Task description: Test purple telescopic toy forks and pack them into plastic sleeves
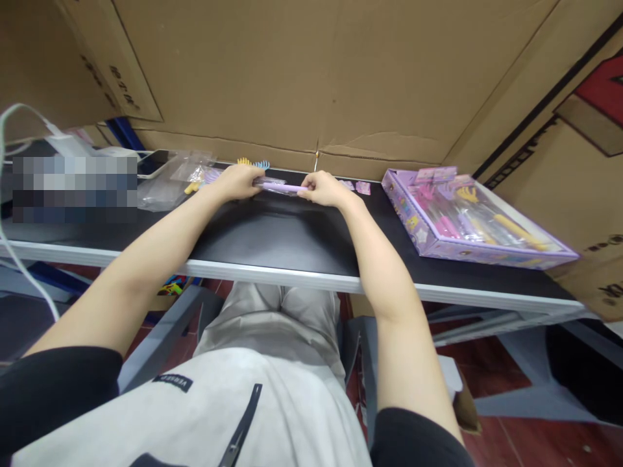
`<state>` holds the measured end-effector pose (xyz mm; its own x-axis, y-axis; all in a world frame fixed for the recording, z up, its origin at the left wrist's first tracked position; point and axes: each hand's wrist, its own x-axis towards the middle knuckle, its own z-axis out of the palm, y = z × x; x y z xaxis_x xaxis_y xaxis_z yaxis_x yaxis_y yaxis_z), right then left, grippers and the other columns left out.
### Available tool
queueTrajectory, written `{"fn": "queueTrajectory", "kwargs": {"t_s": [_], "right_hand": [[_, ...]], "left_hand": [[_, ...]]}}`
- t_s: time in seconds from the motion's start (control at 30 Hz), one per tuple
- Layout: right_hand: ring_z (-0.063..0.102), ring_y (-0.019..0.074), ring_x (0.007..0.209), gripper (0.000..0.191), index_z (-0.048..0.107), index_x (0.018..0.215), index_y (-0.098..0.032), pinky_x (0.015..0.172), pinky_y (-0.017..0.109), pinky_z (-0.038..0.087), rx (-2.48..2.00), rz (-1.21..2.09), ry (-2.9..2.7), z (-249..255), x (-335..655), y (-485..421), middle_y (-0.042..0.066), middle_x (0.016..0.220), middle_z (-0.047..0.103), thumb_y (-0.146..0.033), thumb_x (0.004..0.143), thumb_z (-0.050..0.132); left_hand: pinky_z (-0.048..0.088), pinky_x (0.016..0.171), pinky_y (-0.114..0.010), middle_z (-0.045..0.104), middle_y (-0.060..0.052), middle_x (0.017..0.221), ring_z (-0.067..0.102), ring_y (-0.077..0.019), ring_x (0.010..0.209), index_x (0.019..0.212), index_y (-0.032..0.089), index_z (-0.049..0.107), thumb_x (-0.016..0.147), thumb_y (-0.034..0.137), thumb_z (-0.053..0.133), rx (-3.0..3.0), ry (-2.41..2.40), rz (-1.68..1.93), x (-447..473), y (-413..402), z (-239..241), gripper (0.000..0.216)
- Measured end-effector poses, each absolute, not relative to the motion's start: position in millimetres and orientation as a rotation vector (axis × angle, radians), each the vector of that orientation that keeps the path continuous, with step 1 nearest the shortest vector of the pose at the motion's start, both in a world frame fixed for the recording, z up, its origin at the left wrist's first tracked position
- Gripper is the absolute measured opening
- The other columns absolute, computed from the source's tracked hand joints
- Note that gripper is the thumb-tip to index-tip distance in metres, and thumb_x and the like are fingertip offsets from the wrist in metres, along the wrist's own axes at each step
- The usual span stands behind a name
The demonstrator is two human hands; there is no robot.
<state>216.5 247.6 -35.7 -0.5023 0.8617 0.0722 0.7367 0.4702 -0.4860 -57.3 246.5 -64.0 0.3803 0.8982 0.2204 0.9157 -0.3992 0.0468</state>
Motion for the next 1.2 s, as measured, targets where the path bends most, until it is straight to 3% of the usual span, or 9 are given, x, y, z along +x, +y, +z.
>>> {"fn": "queueTrajectory", "kwargs": {"t_s": [0.13,0.43,0.57,0.77,1.03,1.2], "right_hand": [[0.068,0.0181,0.077,0.031,0.081,0.098,-0.013,0.080,0.029,0.051,-1.432,0.552,-2.424,-30,211,239,0.006,0.080,0.075,-0.043,0.090,0.082],[0.060,0.0151,0.074,0.029,0.081,0.097,-0.010,0.073,0.027,0.042,-1.421,0.432,-2.410,-32,194,226,0.005,0.082,0.074,-0.036,0.089,0.074],[0.059,0.0149,0.074,0.034,0.081,0.092,-0.010,0.073,0.027,0.040,-1.396,0.372,-2.466,-27,192,222,0.004,0.077,0.071,-0.043,0.090,0.073],[0.063,0.0188,0.074,0.032,0.080,0.085,-0.013,0.074,0.029,0.043,-1.448,0.157,-2.584,-18,178,204,0.008,0.074,0.072,-0.042,0.094,0.070],[0.077,0.0332,0.102,0.034,0.084,0.113,-0.010,0.091,0.036,0.053,-1.628,-0.094,-2.689,-8,156,177,0.019,0.099,0.081,-0.032,0.098,0.063],[0.077,0.0372,0.116,0.040,0.082,0.126,-0.009,0.099,0.039,0.055,-1.694,-0.111,-2.723,-9,153,173,0.022,0.112,0.082,-0.031,0.099,0.061]], "left_hand": [[0.056,0.090,-0.037,0.082,-0.013,0.114,0.076,-0.0346,0.115,0.111,0.019,0.078,0.088,0.014,0.063,-2.541,-1.656,-0.312,-56,245,-63,0.027],[0.055,0.095,-0.039,0.081,-0.012,0.109,0.076,-0.0348,0.114,0.106,0.019,0.079,0.087,0.015,0.063,-2.592,-1.552,-0.365,-52,247,-66,0.026],[0.052,0.103,-0.047,0.079,-0.016,0.109,0.073,-0.0368,0.116,0.109,0.016,0.078,0.088,0.014,0.061,-2.594,-1.479,-0.438,-50,251,-71,0.027],[0.048,0.109,-0.058,0.072,-0.020,0.126,0.064,-0.0413,0.128,0.121,0.017,0.077,0.091,0.014,0.062,-2.442,-1.440,-0.595,-34,250,-80,0.034],[0.057,0.092,-0.044,0.069,-0.021,0.131,0.073,-0.0362,0.113,0.128,0.014,0.076,0.096,0.016,0.058,-2.569,-1.516,-0.462,-14,243,-86,0.037],[0.059,0.100,-0.041,0.070,-0.018,0.129,0.074,-0.0344,0.118,0.130,0.014,0.077,0.093,0.014,0.058,-2.745,-1.382,-0.516,-17,247,-95,0.042]]}}
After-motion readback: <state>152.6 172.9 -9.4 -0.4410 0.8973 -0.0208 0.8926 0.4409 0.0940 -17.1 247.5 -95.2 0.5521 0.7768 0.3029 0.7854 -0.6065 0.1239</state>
